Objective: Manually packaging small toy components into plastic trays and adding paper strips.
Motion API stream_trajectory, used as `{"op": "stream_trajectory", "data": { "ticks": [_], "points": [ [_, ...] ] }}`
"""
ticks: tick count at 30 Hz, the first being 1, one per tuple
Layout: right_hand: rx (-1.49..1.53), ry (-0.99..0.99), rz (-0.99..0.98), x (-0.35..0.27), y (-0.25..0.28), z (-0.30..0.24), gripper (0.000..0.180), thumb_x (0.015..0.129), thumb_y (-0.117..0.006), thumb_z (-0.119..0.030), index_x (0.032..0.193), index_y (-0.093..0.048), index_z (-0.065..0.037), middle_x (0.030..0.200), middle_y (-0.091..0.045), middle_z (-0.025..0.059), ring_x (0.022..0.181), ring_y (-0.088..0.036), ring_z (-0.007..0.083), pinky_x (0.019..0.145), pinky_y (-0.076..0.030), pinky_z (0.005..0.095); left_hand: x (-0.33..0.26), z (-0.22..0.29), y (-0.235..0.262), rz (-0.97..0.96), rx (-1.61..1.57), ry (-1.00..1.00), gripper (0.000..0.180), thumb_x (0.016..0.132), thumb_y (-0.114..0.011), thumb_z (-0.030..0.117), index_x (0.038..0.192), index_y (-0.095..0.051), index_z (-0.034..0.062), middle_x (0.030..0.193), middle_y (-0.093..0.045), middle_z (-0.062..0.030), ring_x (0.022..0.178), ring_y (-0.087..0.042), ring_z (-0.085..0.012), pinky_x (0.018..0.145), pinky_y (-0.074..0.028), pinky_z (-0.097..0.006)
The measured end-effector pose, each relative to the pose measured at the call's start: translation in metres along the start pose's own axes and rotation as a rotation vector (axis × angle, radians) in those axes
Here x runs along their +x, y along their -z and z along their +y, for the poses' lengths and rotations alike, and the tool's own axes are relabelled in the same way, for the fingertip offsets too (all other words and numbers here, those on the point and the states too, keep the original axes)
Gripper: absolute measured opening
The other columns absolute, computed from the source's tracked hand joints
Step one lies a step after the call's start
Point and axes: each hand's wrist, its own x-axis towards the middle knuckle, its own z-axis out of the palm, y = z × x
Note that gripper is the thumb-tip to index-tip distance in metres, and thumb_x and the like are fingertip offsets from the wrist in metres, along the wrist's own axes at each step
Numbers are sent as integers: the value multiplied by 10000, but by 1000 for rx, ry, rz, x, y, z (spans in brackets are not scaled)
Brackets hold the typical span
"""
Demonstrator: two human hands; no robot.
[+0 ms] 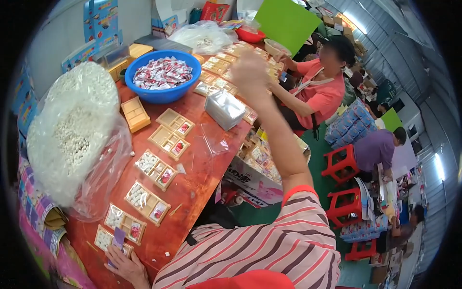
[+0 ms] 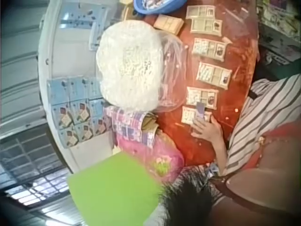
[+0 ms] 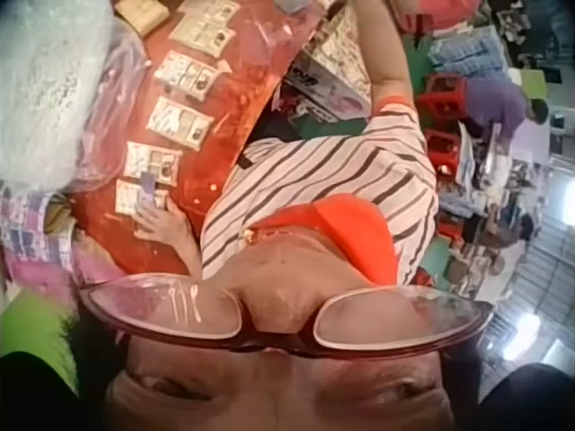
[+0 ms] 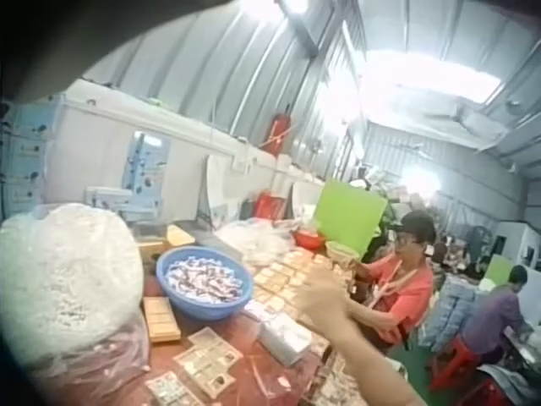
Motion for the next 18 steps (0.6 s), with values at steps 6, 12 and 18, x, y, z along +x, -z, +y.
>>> {"op": "stream_trajectory", "data": {
  "ticks": [6,12,18],
  "points": [
    [481,-19,-76,-26,34,-52,332,838,-577,-115,1155,-650,-48,1113,-625,190,1075,-580,340,934,-453,417,16,5,23,-301,-209,160,736,788,-683,284,1406,-391,12,1462,-390,-193,1396,-311,-346,1132,-120,-610],
    [1104,540,-295,-75,63,-272,375,752,-654,-4,1121,-635,-67,1185,-579,132,1119,-519,350,962,-400,453,23,5,29,-191,-168,168,697,788,-674,394,1312,-482,-22,1396,-448,-214,1334,-372,-385,1097,-160,-653],
    [1336,843,-299,-102,105,-405,406,697,-660,-41,1098,-633,-101,1210,-548,143,1123,-514,310,961,-376,436,25,9,35,-192,-158,163,698,812,-655,426,1303,-487,-41,1371,-467,-224,1309,-398,-387,1087,-179,-643]
  ]
}}
